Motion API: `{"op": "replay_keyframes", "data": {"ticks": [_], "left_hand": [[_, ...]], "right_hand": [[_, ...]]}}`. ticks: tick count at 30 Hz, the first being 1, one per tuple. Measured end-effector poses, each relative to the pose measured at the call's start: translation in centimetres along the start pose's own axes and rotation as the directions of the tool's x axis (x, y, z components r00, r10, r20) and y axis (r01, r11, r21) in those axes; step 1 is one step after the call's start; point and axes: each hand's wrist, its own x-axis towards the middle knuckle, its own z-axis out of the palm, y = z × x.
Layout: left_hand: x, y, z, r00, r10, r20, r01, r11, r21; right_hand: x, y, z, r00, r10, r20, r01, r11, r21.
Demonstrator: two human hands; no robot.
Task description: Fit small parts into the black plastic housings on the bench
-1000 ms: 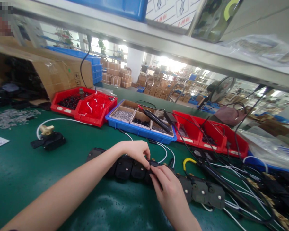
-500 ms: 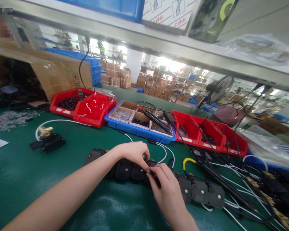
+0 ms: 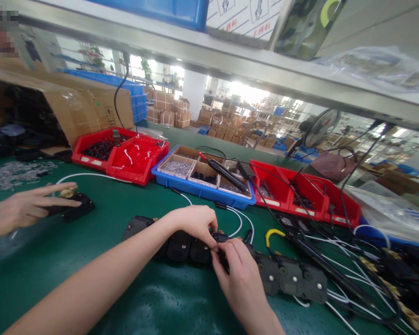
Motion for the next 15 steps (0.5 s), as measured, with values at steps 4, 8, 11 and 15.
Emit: {"op": "replay_keyframes", "data": {"ticks": [4,8,11,15], "left_hand": [[-0.1,0.0,0.2,1.000,-0.020,-0.014,0.019,0.999,-0.028],[0.4,-0.2,0.3,0.997,-0.065,0.042,0.063,0.997,0.050],[1.0,-0.3,0.2,0.991,-0.077,0.107,0.070,0.995,0.070],[1.2,-0.7,-0.1,0.988,-0.063,0.143,0.052,0.996,0.075]], "right_hand": [[-0.4,0.3,0.5,0.999,-0.027,-0.026,0.025,0.998,-0.052],[-0.2,0.1,0.2,1.000,-0.001,-0.008,0.001,0.999,-0.035],[0.0,-0.1,0.0,0.999,0.030,0.014,-0.030,0.999,0.013],[-0.1,0.0,-0.2,0.998,0.041,0.040,-0.042,0.999,0.018]]}}
